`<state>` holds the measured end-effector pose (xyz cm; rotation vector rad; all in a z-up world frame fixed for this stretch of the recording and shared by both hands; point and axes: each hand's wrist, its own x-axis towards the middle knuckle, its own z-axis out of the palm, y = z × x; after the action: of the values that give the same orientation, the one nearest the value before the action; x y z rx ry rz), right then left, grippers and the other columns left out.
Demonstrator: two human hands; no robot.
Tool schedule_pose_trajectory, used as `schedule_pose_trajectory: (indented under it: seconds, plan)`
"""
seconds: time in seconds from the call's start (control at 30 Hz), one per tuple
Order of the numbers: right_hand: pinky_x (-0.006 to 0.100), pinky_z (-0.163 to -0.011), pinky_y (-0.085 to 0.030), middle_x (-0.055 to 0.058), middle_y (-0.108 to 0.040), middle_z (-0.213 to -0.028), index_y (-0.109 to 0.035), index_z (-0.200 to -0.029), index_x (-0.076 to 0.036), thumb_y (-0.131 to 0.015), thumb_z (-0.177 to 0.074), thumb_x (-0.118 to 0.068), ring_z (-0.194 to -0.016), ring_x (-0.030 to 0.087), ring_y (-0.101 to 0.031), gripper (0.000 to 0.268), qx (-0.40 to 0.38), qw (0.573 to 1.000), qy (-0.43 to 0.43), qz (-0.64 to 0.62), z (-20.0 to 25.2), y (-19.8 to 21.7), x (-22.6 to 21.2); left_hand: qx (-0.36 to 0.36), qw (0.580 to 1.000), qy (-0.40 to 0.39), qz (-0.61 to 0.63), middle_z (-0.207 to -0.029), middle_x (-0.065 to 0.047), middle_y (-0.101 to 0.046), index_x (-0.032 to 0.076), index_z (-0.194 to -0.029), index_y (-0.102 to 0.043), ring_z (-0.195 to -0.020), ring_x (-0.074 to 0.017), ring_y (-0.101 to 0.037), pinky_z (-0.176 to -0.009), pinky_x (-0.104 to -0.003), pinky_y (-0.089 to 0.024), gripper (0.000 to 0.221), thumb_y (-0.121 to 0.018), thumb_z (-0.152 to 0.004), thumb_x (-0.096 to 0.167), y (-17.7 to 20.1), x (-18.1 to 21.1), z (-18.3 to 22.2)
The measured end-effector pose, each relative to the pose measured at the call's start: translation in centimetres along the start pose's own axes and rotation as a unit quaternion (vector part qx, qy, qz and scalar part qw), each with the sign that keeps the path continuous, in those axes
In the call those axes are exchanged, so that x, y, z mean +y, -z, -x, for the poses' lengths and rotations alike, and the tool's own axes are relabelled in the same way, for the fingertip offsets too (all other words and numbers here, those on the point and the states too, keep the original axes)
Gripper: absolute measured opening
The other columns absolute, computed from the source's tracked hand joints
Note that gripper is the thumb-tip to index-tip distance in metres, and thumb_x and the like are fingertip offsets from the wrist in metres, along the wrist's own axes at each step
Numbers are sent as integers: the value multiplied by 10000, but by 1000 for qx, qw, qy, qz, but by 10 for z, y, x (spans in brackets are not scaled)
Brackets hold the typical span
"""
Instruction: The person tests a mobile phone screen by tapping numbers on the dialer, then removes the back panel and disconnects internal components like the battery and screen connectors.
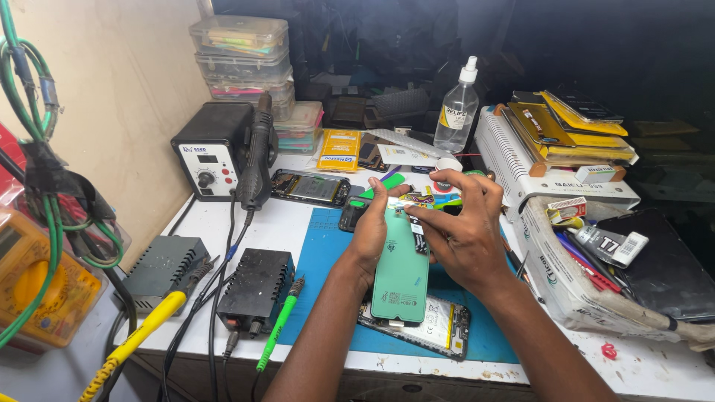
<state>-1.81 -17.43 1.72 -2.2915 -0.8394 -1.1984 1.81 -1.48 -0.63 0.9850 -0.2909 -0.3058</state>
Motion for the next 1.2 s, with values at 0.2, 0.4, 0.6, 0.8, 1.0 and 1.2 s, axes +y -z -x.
schedule_pose_trajectory:
  seconds: [0.2, 0.4, 0.6, 0.8, 1.0, 1.2]
  plan:
    - [429, -1072, -380, 68, -561, -1381, -838, -1021, -245, -829, -792, -134, -1315, 327, -365, 255, 12, 1000, 14, 15, 2, 0, -1, 4, 1000, -1, 2, -1227, -209, -631, 117, -1530, -317, -1048, -315, -715, -745, -488, -683, 889, -188, -922, 753, 0, 0, 0]
    - [431, -1073, -373, 69, -563, -1377, -837, -1022, -245, -834, -784, -143, -1302, 328, -364, 259, 11, 1000, 16, 12, 4, 0, -1, 6, 1000, -8, 11, -1252, -213, -636, 106, -1529, -335, -1053, -305, -711, -768, -494, -660, 901, -232, -922, 763, 0, 0, 0]
    - [422, -1071, -385, 57, -563, -1382, -841, -1017, -258, -838, -797, -150, -1305, 324, -370, 245, 10, 1000, 16, 8, 5, -2, 0, 20, 1000, 0, 24, -1195, -177, -654, 113, -1540, -340, -1005, -232, -738, -745, -410, -686, 911, -262, -912, 769, 3, -3, -1]
    - [462, -1105, -349, 80, -543, -1405, -829, -1047, -212, -755, -790, -165, -1309, 333, -368, 272, -6, 999, 32, -15, 1, 7, -7, -4, 1000, -10, 10, -1083, -161, -647, 56, -1558, -355, -844, -190, -711, -643, -325, -649, 795, -405, -1027, 646, 9, -7, -3]
    - [483, -1157, -300, 135, -515, -1437, -800, -1167, -151, -623, -767, -128, -1328, 347, -350, 438, -49, 995, 3, -84, 4, 11, -4, 28, 999, -31, -9, -1089, -129, -708, 109, -1474, -482, -841, -167, -740, -667, -309, -652, 543, -479, -1044, 441, 4, 1, -2]
    - [284, -732, -505, 73, -564, -1068, -694, -1248, -94, -626, -964, -250, -841, 158, -599, 331, -82, 863, -287, -409, 13, -14, 33, -53, 998, 25, 25, -956, -187, -709, 20, -1311, -520, -713, -260, -740, -601, -428, -670, 516, -434, -1083, 475, 6, 0, 0]
